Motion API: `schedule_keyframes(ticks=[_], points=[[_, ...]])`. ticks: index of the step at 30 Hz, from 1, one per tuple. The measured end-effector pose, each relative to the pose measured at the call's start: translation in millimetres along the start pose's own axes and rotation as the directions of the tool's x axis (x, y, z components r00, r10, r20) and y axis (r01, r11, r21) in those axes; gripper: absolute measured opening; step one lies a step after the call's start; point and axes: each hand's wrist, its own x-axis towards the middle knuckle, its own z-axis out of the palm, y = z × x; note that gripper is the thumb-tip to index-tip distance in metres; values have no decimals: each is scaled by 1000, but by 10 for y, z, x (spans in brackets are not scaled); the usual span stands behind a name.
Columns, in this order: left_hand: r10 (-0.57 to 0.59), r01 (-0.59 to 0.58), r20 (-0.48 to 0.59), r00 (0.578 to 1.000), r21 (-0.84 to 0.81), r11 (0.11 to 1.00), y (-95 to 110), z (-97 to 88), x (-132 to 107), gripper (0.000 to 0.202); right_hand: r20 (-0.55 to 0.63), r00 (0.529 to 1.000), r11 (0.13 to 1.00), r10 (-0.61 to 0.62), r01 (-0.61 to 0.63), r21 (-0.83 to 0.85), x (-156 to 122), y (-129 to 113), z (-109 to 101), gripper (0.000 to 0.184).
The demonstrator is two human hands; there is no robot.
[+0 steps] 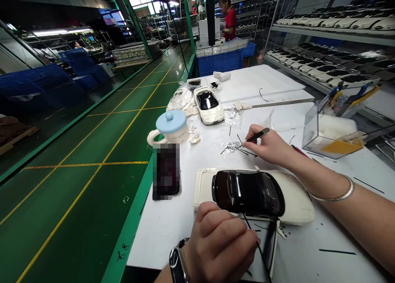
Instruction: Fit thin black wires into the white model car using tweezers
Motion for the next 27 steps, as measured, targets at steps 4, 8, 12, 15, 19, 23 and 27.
schedule_keyframes(ticks=[4,8,12,15,19,23,27], points=[[2,-2,-4,1000,-7,1000,-14,12,4,10,-26,996,996,88,-88,1,6,12,9,12],[-10,10,2,1000,-16,1000,-6,-5,6,11,-47,994,995,98,-98,8,20,35,37,11],[-11,12,5,1000,-15,1000,7,-8,-7,11,-56,994,995,97,-96,17,23,56,55,11],[-14,14,-10,1000,-16,1000,6,10,-16,12,-59,993,995,100,-99,20,18,60,52,11],[-12,12,-9,1000,-18,1000,1,23,-6,12,-67,992,994,106,-105,17,18,52,49,11],[-4,4,-7,1000,-18,1000,2,14,0,13,-63,992,994,108,-108,4,23,36,58,10],[-7,7,3,1000,-14,1000,10,12,-16,11,-32,996,996,82,-83,-15,27,2,70,10]])
